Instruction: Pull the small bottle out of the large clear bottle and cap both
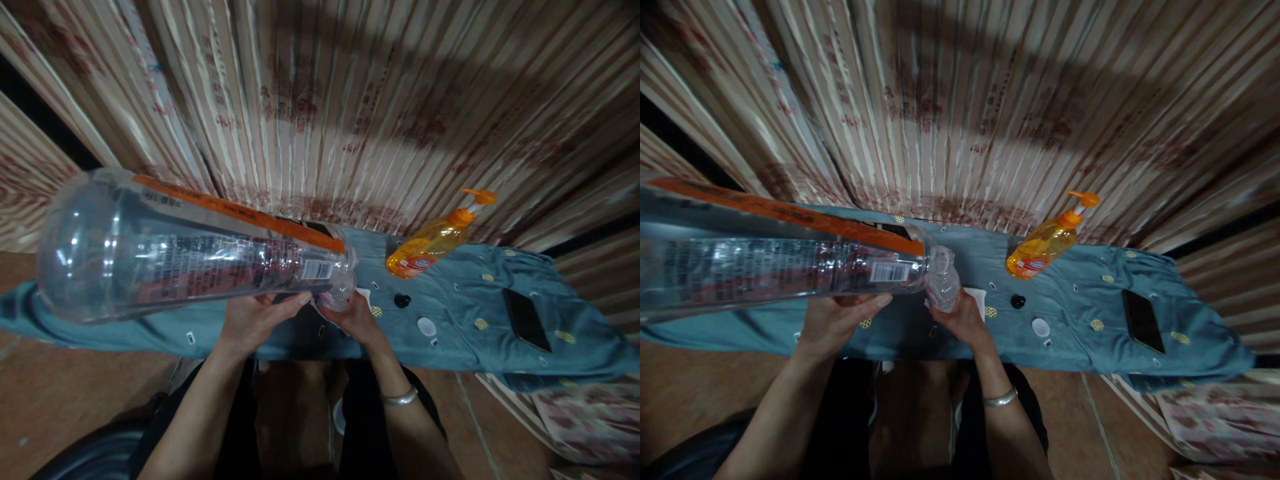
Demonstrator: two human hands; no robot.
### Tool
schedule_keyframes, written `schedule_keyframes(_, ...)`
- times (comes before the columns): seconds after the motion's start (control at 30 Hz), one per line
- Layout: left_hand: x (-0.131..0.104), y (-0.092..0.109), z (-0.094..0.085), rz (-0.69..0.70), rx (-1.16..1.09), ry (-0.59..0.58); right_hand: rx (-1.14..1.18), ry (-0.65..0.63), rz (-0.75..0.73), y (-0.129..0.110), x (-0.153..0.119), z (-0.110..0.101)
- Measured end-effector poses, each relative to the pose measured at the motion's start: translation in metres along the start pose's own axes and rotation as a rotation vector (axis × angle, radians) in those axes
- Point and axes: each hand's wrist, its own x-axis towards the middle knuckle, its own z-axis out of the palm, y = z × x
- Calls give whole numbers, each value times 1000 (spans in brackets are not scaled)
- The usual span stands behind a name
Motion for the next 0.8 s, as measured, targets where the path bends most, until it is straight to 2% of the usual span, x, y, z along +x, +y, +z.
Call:
schedule_keyframes(0.47, 0, 2, 1, 12, 7, -42, -48, 2, -16, 4, 0, 1)
schedule_keyframes(0.8, 1, 3, 0, 4, 70, -7, -44, 11, 5, 3, 0, 2)
